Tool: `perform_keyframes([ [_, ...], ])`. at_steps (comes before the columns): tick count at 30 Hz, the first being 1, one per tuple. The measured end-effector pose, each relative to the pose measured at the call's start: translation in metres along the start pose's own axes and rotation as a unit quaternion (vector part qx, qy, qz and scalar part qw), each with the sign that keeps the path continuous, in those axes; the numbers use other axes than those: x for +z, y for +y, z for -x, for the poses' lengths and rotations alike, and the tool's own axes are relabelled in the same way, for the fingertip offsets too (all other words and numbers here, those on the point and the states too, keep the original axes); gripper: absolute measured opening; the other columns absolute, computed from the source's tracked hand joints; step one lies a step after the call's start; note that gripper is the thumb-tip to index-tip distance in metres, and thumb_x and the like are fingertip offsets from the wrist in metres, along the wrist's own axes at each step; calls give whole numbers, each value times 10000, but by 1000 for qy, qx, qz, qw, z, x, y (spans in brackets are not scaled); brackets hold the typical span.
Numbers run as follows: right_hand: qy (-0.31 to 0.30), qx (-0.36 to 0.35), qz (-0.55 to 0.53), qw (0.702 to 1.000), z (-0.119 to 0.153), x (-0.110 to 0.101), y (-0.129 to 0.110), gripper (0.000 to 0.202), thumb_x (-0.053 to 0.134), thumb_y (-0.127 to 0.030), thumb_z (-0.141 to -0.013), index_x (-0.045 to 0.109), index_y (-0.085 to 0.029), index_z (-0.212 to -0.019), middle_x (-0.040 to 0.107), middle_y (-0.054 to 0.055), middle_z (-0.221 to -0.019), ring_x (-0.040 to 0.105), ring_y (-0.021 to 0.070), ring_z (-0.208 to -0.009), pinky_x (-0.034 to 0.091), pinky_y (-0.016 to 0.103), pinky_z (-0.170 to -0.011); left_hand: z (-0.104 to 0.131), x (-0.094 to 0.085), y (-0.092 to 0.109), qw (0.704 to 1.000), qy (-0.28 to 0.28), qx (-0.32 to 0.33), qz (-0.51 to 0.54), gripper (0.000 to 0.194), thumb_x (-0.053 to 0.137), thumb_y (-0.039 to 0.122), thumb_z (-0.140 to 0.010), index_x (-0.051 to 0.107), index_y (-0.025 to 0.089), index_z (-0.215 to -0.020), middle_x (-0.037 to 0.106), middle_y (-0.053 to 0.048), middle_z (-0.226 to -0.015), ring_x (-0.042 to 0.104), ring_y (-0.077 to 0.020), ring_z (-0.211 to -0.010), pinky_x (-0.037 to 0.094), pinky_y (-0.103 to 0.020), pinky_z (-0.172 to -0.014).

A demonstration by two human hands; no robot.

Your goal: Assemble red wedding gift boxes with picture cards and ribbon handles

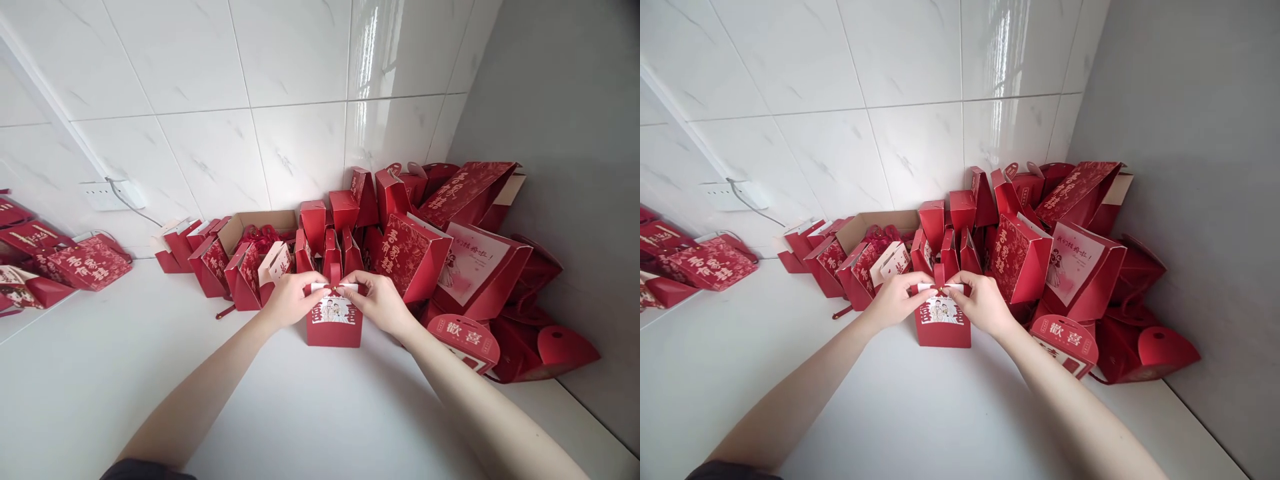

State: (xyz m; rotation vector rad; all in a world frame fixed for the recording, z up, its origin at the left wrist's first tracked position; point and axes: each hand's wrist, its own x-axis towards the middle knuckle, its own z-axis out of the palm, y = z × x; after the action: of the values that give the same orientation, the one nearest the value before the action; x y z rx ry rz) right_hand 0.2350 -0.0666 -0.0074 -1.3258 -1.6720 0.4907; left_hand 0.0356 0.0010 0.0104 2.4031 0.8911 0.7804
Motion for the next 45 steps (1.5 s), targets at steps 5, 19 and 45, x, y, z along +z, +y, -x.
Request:
perform_keyframes([
  [5, -65, 35, 54, 996, 15, -17, -33, 482, 440, -538, -980, 630, -217, -674, 650, 23, -598, 611, 181, -565, 443, 306, -584, 4, -5, 5, 991, 131, -24, -19, 369, 692, 377, -839, 598, 213, -1155, 662, -69, -1196, 635, -223, -1076, 546, -337, -863],
  [19, -11, -84, 93, 992, 8, -24, -9, 253, 595, -326, -919, 611, -225, -1151, 631, 94, -1198, 570, 265, -1141, 448, 394, -958, 3, -14, 10, 980, -113, -42, 157, 257, 691, 272, -825, 660, 171, -1059, 705, -100, -1168, 668, -229, -1105, 550, -377, -940],
  [45, -15, -91, -1, 996, 7, 3, -2, 151, 568, -353, -946, 582, -211, -897, 629, 29, -877, 573, 169, -785, 433, 277, -697, 7, -7, 14, 994, -39, 46, -86, 219, 553, 325, -924, 692, 170, -856, 674, -3, -714, 576, -139, -625, 381, -272, -601],
])
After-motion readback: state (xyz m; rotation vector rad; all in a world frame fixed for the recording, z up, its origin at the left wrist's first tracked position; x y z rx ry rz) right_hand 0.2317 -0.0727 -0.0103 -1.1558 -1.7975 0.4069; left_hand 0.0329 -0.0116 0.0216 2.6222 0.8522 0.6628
